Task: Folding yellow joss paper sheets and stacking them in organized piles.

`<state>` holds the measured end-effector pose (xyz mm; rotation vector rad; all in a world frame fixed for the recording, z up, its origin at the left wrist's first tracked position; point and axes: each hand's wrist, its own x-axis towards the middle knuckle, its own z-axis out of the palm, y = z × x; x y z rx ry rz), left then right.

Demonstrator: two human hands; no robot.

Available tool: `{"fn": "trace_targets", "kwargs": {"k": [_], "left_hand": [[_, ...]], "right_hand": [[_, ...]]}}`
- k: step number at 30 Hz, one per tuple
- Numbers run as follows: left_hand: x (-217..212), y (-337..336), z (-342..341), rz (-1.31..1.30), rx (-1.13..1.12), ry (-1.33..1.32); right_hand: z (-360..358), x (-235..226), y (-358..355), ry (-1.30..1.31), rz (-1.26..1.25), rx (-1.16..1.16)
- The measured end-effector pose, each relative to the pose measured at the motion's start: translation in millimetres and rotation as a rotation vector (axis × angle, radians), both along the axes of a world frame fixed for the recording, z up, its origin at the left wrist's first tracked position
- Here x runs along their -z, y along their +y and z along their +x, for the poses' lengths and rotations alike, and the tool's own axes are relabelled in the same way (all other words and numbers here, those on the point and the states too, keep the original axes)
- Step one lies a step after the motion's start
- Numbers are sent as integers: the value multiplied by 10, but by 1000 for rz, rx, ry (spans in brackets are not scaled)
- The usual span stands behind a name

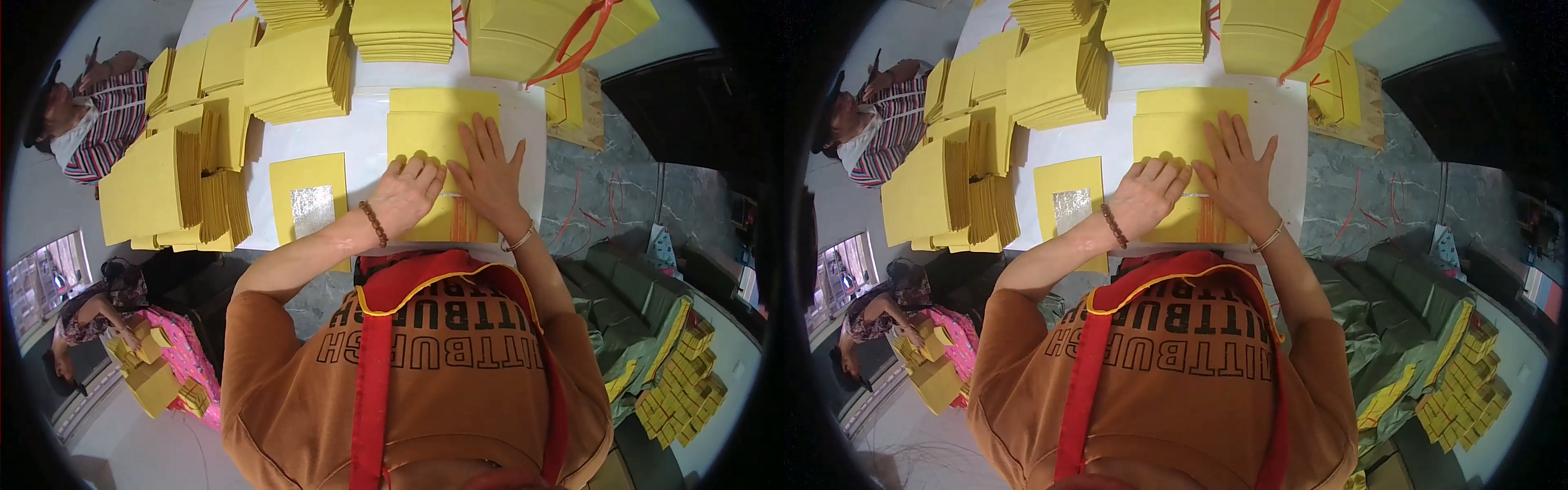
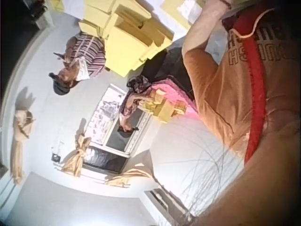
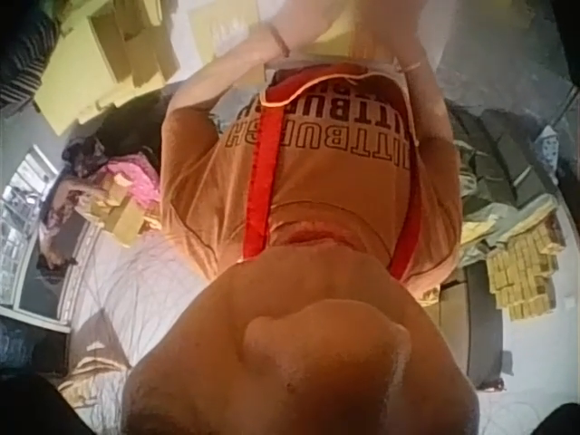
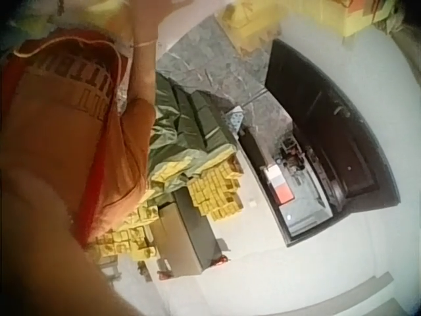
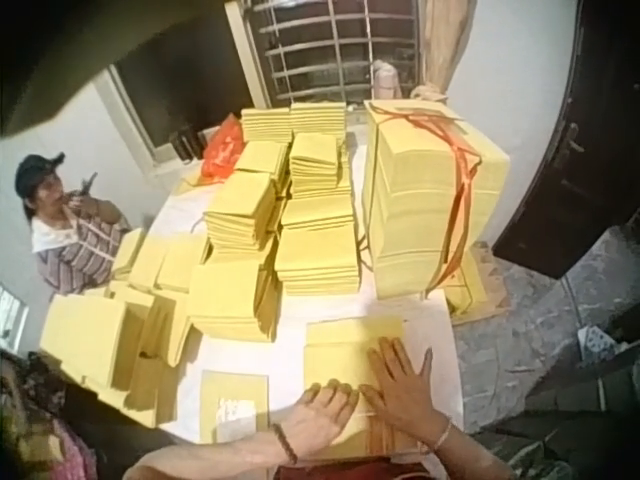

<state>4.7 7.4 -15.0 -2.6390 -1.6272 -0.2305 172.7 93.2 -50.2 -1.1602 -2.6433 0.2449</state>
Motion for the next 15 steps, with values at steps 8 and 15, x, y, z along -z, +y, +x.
{"fn": "trace_targets", "kwargs": {"k": [8, 15], "left_hand": [[91, 83, 82, 111, -130, 14], [-151, 193, -383, -236, -613, -1233]], "right_hand": [[225, 81, 164, 785, -732, -47], [411, 228, -49, 1116, -1360, 362]]}}
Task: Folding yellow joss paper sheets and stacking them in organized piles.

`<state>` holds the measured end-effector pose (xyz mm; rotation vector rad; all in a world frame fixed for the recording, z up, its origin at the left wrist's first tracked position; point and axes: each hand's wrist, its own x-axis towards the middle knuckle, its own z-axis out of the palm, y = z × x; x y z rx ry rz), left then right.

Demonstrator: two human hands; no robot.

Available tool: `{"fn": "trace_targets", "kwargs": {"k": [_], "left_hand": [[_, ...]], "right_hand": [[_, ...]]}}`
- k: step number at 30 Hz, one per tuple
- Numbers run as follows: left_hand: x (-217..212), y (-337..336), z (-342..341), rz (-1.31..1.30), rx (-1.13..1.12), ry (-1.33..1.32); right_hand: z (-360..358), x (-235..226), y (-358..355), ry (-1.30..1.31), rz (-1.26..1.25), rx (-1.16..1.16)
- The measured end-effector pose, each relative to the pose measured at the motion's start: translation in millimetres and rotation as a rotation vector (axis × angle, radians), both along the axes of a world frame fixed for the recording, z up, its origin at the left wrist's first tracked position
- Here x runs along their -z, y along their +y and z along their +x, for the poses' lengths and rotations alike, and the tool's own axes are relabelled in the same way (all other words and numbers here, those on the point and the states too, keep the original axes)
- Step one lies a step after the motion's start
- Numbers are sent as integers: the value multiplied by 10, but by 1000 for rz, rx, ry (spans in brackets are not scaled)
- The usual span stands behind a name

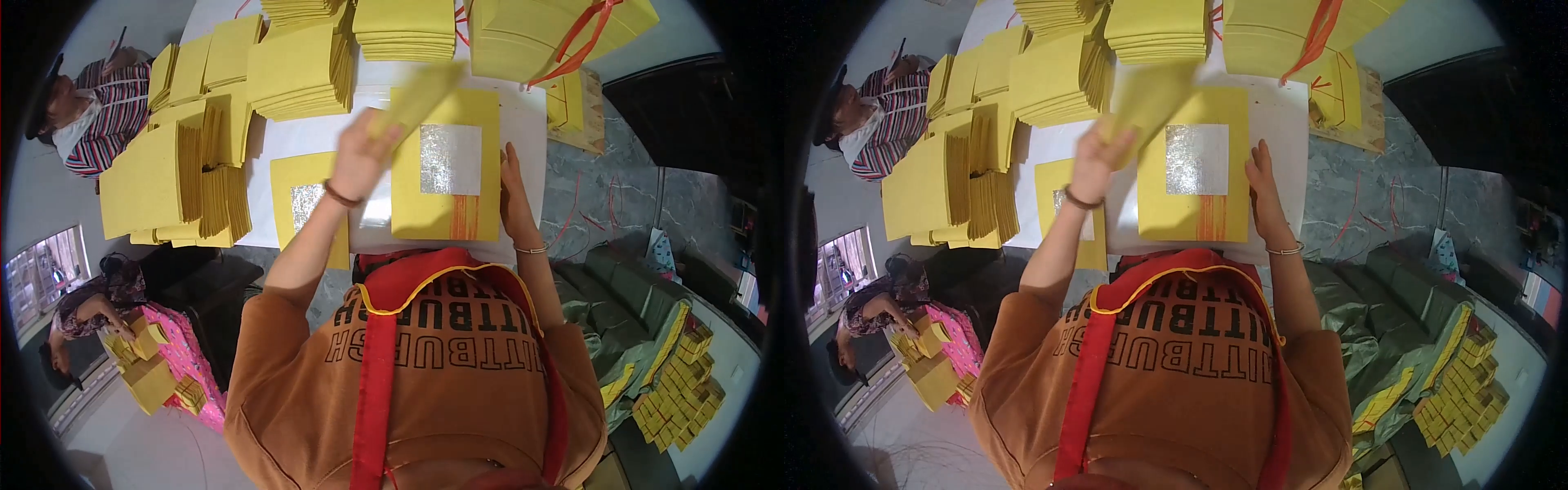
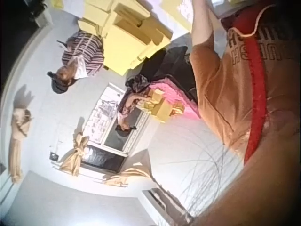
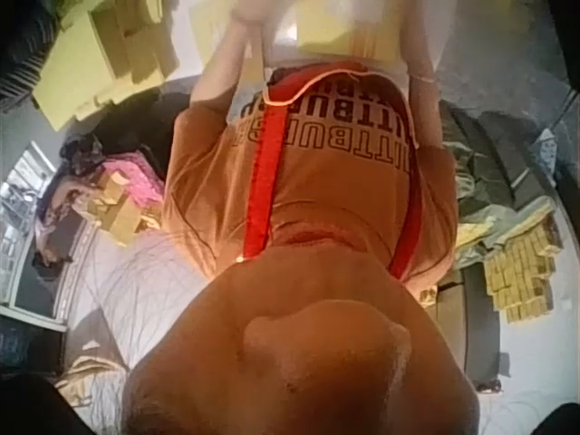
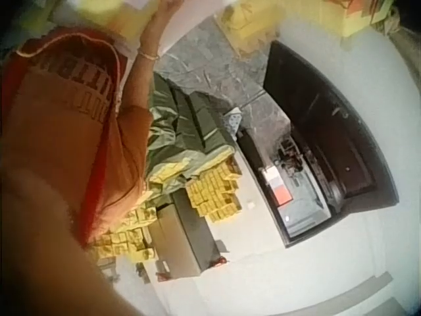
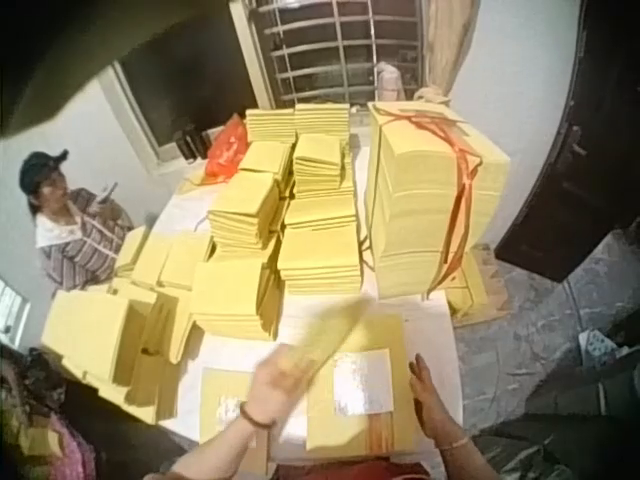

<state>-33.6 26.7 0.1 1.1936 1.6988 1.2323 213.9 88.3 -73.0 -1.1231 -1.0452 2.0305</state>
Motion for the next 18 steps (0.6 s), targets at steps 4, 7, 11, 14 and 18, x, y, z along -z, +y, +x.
{"fn": "trace_targets", "kwargs": {"k": [4, 7, 11, 14, 18], "left_hand": [[414, -251, -408, -110, -84, -995], [855, -418, -324, -219, -122, -1256], [896, -503, -200, -249, -94, -1364], [925, -486, -198, -223, -46, -1385], [975, -450, -101, -249, 85, -1314]], "right_hand": [[-22, 8, 49, -11, -77, -30], [-126, -19, 101, -113, -13, -130], [-175, -69, 124, -123, 35, -137], [-181, -82, 103, -99, 20, -114], [-10, -60, 77, -79, -42, -46]]}}
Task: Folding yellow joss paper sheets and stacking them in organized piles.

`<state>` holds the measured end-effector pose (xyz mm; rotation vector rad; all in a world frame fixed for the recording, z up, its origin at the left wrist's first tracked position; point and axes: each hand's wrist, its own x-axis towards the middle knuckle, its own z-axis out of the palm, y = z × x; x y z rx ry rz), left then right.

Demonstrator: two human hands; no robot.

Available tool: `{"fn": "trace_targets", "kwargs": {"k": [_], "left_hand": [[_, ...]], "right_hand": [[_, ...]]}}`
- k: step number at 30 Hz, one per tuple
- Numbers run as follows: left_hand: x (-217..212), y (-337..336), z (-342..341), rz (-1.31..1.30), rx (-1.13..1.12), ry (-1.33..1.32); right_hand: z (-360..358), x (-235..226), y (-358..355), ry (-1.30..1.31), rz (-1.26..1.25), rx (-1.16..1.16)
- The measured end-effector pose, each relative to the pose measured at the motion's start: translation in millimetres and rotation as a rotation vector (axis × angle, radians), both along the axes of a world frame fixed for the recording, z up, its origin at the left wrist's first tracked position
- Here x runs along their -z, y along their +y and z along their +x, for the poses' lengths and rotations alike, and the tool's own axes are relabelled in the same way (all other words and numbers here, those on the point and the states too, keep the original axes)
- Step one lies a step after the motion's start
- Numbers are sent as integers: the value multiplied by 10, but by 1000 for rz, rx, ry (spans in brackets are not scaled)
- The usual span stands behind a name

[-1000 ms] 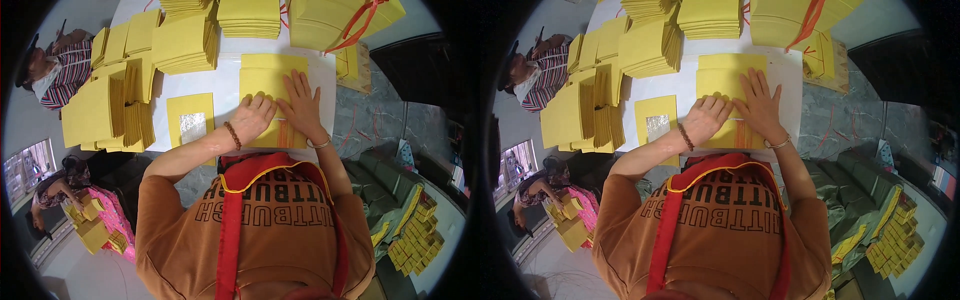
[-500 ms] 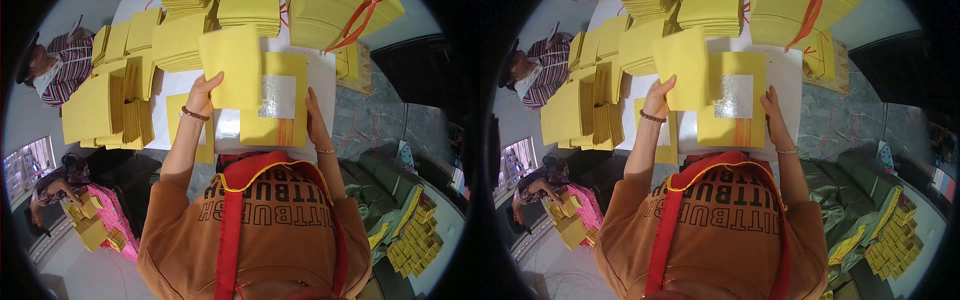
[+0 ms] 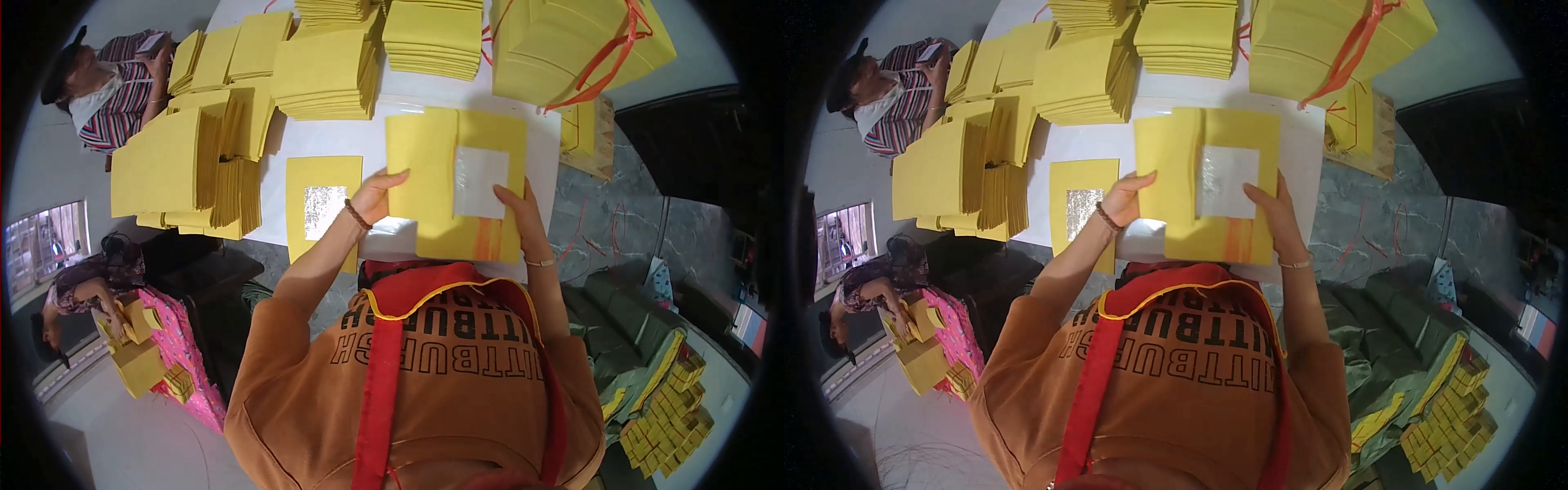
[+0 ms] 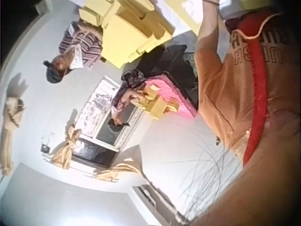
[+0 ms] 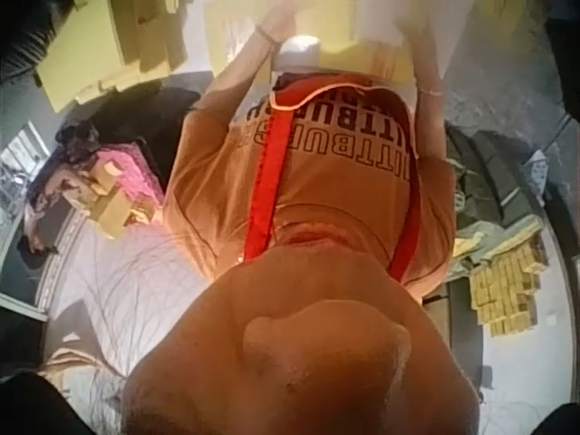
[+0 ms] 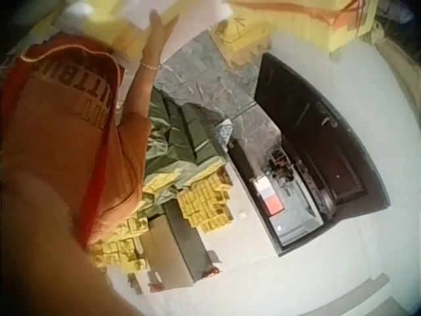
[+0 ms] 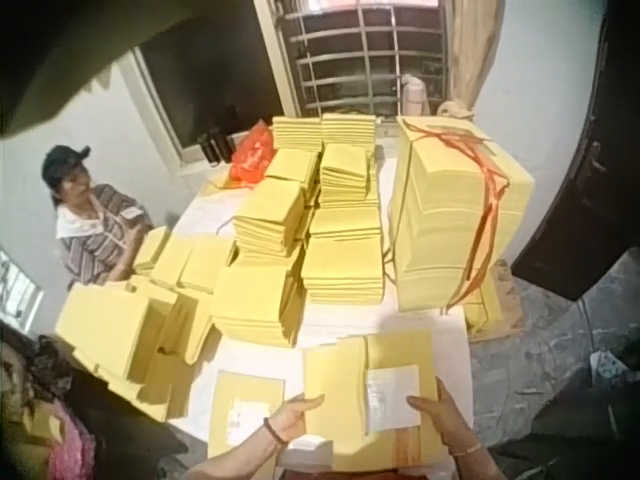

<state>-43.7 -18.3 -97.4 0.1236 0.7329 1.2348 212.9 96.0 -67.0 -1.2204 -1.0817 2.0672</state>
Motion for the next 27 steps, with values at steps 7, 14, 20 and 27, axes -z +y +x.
{"fn": "trace_targets", "kwargs": {"k": [7, 14, 20, 27], "left_hand": [[-20, 80, 67, 4, 88, -83], [-838, 621, -281, 136, -190, 625], [-213, 1071, -368, 700, -204, 2284], [316, 1101, -422, 611, 223, 2465]], "right_hand": [[241, -116, -39, -41, -35, 47], [281, -77, -40, -29, -49, 78], [249, -75, -42, -19, -35, 63], [270, -42, -38, -24, -22, 67]]}}
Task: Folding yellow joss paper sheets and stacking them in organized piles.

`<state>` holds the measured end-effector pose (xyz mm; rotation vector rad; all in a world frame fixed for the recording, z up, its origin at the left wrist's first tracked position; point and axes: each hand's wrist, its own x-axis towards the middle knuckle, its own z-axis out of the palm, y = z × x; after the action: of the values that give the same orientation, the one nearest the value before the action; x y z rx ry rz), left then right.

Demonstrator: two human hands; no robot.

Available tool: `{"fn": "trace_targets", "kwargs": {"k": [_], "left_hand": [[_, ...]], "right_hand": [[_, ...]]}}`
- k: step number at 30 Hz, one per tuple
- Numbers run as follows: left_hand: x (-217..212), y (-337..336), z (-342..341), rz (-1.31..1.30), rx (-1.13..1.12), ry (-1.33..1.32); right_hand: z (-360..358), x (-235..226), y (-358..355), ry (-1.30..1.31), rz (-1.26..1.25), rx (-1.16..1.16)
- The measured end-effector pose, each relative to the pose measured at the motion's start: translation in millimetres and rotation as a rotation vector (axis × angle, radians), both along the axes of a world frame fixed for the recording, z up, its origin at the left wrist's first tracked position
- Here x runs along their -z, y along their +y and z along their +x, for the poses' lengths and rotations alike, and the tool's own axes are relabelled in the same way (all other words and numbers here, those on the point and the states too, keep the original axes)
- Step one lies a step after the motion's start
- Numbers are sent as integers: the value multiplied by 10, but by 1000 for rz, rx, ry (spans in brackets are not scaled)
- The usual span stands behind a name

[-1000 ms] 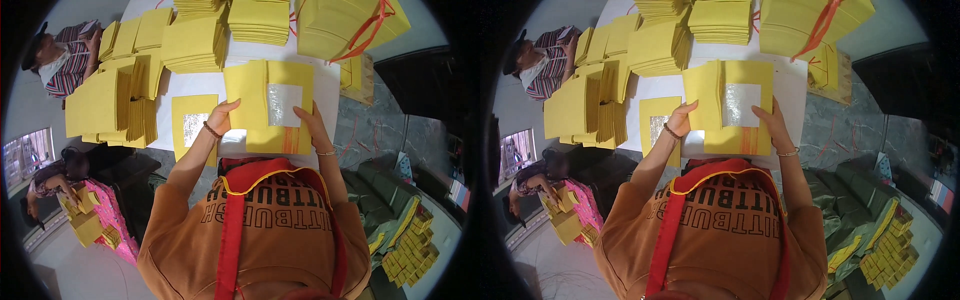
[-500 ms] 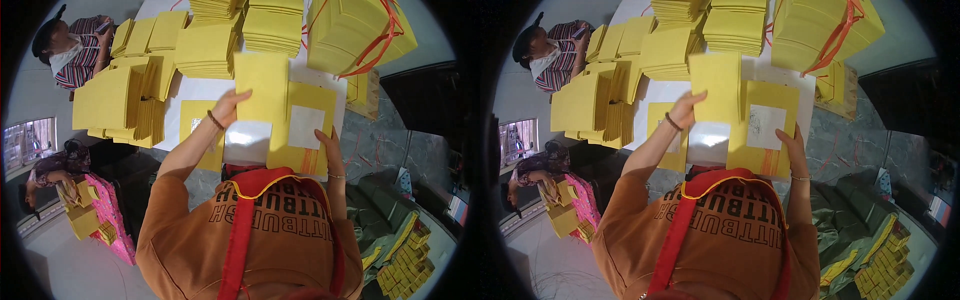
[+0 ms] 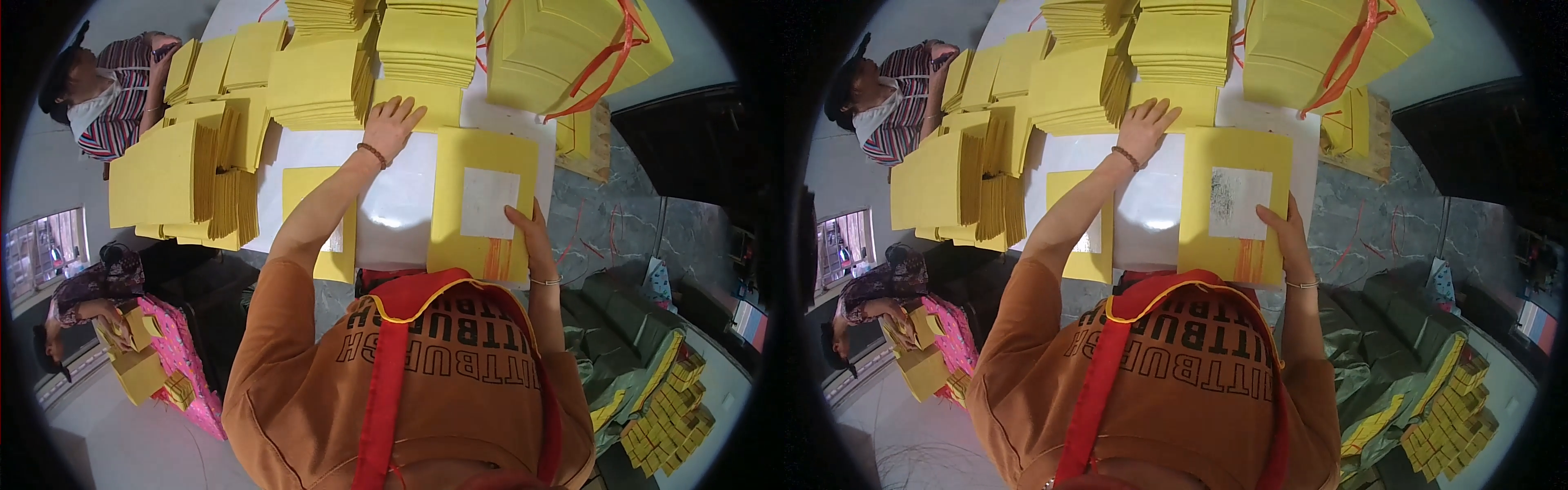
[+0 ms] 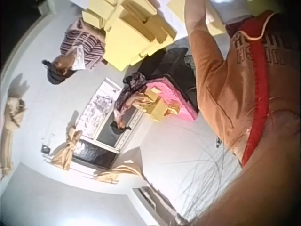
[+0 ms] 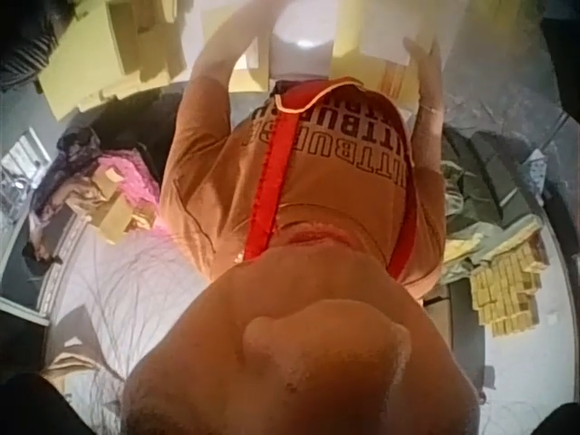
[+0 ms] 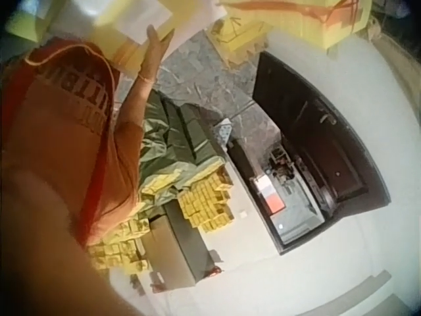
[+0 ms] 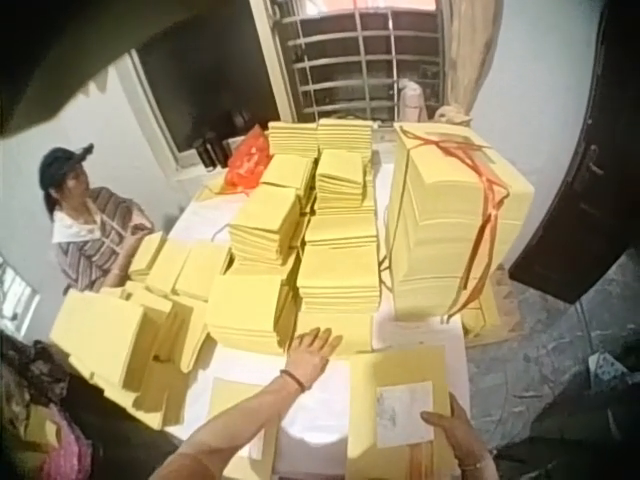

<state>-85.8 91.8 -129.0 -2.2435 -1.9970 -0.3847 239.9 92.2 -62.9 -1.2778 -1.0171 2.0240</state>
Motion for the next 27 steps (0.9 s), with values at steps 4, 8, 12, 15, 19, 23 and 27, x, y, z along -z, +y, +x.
{"fn": "trace_targets", "kwargs": {"k": [4, 8, 12, 15, 19, 23, 27], "left_hand": [[3, -30, 13, -86, -8, -31], [125, -57, 39, -7, -21, -46], [76, -43, 108, -68, -22, 28], [34, -37, 100, -123, -21, 8], [55, -21, 96, -94, -11, 43], [113, -16, 84, -34, -39, -63], [177, 32, 281, 63, -159, -55]], "right_hand": [[-15, -25, -10, 13, 22, 14], [9, 11, -3, 18, -2, -5], [23, 59, -14, 22, 29, 19], [15, 11, -28, -6, 10, -19], [26, 73, -65, -5, 54, -4], [15, 79, -35, 0, 35, -14], [32, 77, -22, 4, 33, -16]]}}
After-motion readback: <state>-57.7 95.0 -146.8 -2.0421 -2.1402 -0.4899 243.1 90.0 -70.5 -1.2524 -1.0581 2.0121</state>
